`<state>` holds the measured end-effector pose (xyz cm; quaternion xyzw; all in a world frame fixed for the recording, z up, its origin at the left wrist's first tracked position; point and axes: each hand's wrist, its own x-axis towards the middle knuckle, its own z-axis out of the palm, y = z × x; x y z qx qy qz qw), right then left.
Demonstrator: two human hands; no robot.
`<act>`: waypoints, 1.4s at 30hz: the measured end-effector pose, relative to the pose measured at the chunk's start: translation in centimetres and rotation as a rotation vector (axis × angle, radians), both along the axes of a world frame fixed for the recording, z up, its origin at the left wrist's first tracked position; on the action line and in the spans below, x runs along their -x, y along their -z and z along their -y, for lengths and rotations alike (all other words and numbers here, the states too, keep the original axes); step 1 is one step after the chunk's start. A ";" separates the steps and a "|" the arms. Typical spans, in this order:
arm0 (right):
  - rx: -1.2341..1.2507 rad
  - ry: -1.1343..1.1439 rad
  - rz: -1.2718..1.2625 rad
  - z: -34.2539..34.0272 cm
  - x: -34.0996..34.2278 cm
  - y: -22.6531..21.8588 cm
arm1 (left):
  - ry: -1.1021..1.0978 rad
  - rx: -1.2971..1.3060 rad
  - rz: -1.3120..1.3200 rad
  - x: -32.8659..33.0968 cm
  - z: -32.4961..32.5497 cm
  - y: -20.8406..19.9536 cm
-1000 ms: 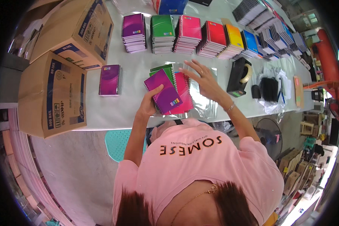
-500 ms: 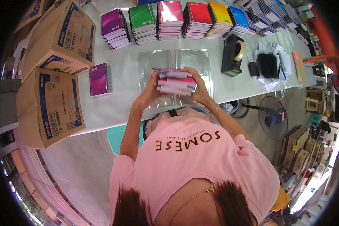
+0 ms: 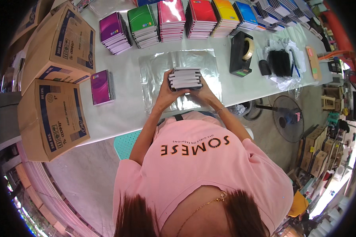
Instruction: The person selects several spiral-bound notebooks of different colors from stacks on a table and aligns them into a single pile by hand.
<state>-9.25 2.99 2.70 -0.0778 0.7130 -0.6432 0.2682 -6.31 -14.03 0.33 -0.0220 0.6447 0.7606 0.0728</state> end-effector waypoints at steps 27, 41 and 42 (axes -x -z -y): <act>0.002 -0.181 -0.109 -1.0 -0.4 1.0 | 0.071 0.397 -0.107 -2.1 1.8 2.0; -0.031 -0.278 -0.250 -2.9 0.4 2.0 | 0.091 0.467 -0.058 -2.9 -0.4 1.3; -0.026 -0.266 -0.207 -2.9 0.3 2.1 | 0.090 0.514 -0.069 -3.0 -0.7 1.2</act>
